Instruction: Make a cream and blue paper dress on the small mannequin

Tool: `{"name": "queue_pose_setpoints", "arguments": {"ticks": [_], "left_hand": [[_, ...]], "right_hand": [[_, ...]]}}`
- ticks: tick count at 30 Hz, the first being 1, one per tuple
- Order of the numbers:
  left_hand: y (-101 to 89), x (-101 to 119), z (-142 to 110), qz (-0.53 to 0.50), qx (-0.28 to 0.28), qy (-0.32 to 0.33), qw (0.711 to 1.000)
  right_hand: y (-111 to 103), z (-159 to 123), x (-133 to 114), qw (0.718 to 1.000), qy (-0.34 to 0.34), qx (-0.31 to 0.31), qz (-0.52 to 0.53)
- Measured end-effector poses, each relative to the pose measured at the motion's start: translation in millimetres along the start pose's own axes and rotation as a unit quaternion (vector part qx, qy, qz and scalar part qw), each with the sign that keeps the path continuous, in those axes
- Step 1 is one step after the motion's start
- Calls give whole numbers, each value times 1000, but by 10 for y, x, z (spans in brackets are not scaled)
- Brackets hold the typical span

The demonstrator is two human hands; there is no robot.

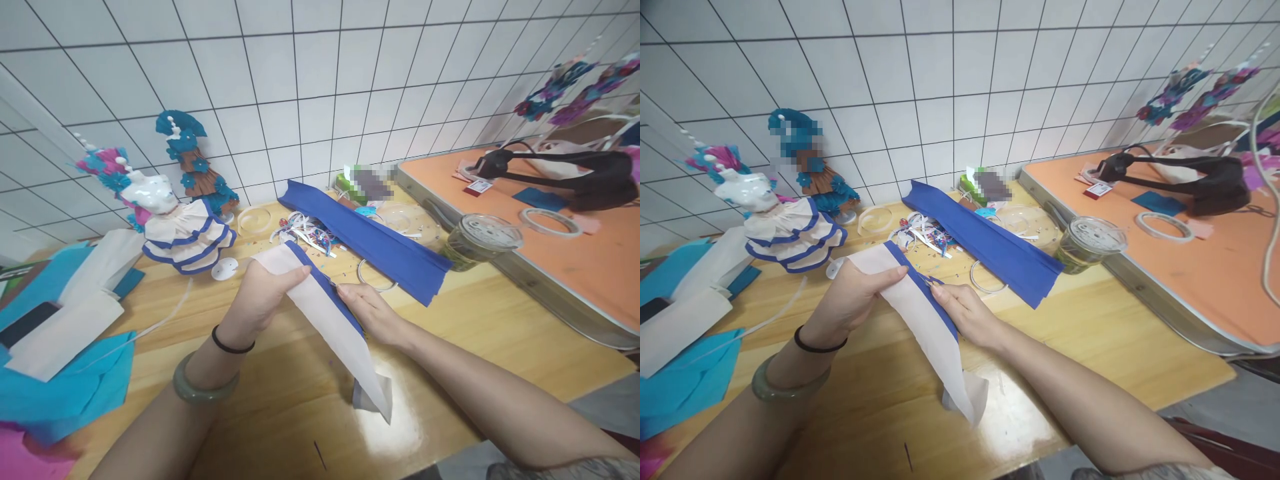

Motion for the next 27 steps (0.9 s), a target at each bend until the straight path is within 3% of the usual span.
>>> {"name": "queue_pose_setpoints", "arguments": {"ticks": [11, 19, 27], "left_hand": [[-140, 108, -29, 153, 79, 61, 983], [-89, 119, 3, 86, -1, 33, 996], [27, 59, -29, 108, -23, 11, 994]], "right_hand": [[-6, 33, -1, 1000, 6, -1, -2], [75, 11, 2, 998, 6, -56, 8], [61, 15, -8, 1000, -3, -23, -18]]}}
Point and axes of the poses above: each hand's wrist, its own z-axis towards the middle knuckle, its own y-axis out of the palm, x = y × z, the point moved 6 cm from there along z, towards the middle knuckle, and after that the axes turned 7 degrees about -y, right-handed, at the moved point
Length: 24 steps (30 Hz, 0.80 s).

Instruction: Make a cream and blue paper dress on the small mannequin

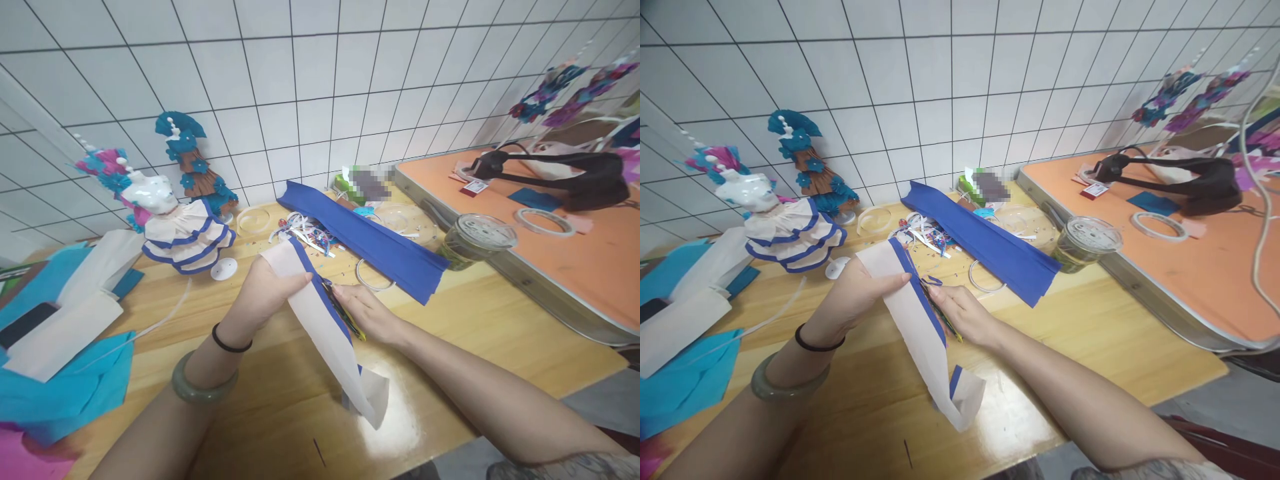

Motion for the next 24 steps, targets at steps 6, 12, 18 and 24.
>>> {"name": "queue_pose_setpoints", "arguments": {"ticks": [6, 12, 18, 24], "left_hand": [[-27, 19, 18, -18, 10, 9, 1000], [-98, 53, 27, -27, 6, 12, 1000], [-185, 65, 54, -63, 11, 6, 998], [-250, 75, 92, -104, 12, -4, 994]], "right_hand": [[-70, 13, 141, 991, 72, 70, 90], [-223, 49, 401, 938, 205, 163, 226], [-391, 47, 461, 852, 230, 261, 392], [-604, 53, 452, 846, 147, 309, 409]]}}
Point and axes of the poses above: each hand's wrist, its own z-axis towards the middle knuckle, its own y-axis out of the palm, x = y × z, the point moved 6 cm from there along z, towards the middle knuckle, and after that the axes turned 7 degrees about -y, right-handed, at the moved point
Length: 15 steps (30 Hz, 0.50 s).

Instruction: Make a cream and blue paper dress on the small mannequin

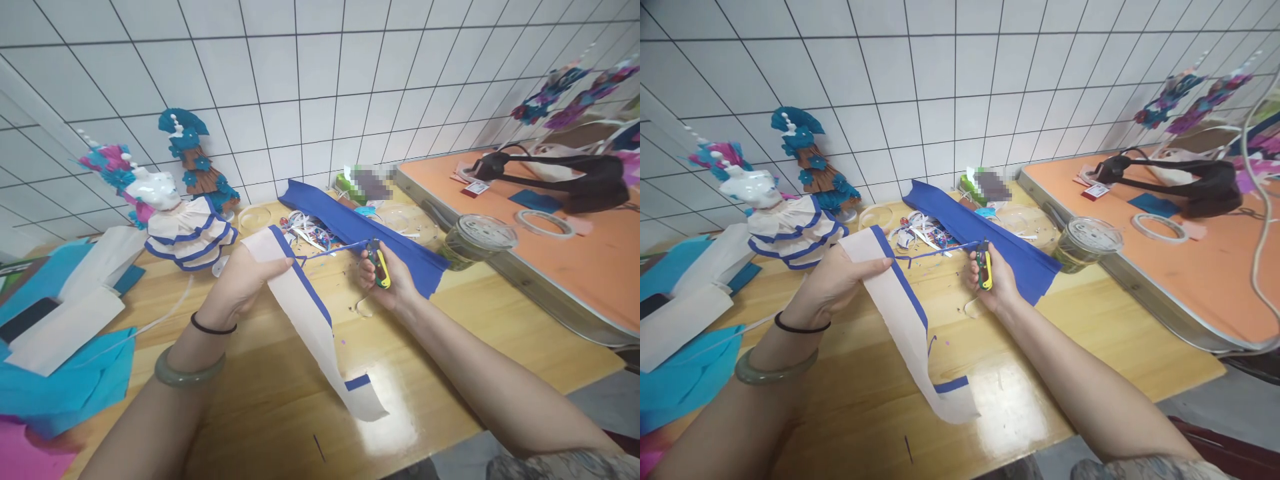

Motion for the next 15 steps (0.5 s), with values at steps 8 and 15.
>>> {"name": "queue_pose_setpoints", "arguments": {"ticks": [8, 15], "left_hand": [[-39, -52, 35, 17, -8, -8, 1000], [88, -106, 17, 58, -47, -15, 997]], "right_hand": [[-40, -27, -352, 985, -167, 46, -23], [375, -348, 58, 933, -35, -216, -285]]}}
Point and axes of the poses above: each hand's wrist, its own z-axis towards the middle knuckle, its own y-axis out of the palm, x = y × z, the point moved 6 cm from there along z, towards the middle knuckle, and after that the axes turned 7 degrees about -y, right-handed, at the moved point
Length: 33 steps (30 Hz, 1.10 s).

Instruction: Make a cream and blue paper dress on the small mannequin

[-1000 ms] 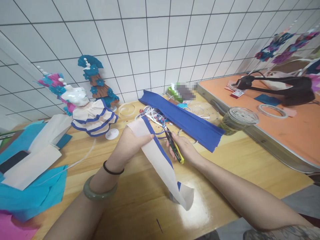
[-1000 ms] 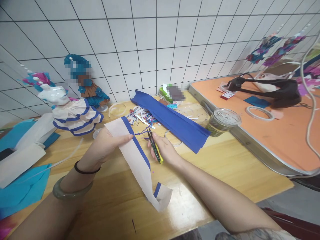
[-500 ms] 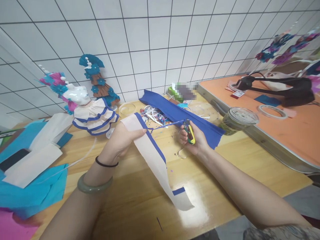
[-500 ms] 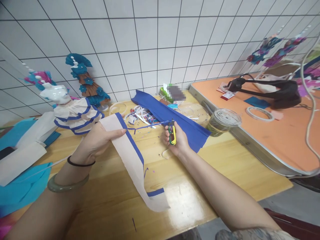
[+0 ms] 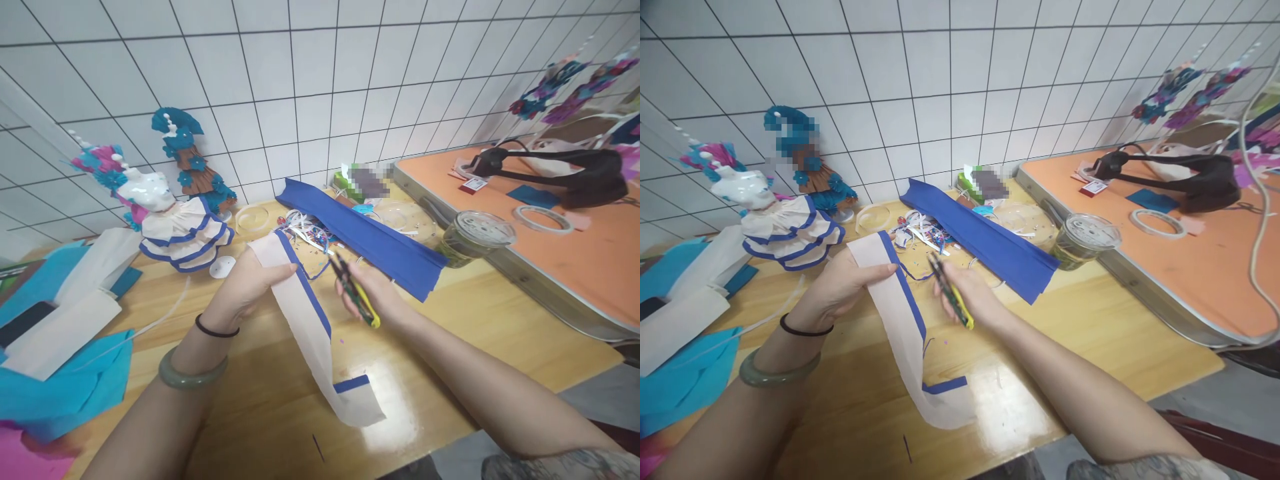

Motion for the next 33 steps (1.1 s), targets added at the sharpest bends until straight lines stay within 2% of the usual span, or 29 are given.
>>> {"name": "queue_pose_setpoints", "arguments": {"ticks": [1, 3, 7, 14, 22, 27, 33], "left_hand": [[18, -13, 0, 5, -1, -2, 1000], [50, -42, 0, 10, -5, -8, 1000], [111, -94, -17, 21, -24, -25, 999], [222, -125, -64, 46, -22, -37, 998], [342, -156, -92, 78, -14, -35, 996], [383, -206, -91, 83, -24, -43, 995], [393, -237, -93, 108, -27, -40, 993]], "right_hand": [[107, -33, 21, 999, 4, -38, -18], [243, -80, 45, 997, 0, -74, -32], [318, -105, 70, 995, -10, -89, -40], [316, -112, 91, 996, -37, -63, -51], [256, -90, 113, 995, -59, 5, -84], [233, -81, 130, 995, -49, 9, -86], [212, -78, 110, 994, -70, 15, -84]]}}
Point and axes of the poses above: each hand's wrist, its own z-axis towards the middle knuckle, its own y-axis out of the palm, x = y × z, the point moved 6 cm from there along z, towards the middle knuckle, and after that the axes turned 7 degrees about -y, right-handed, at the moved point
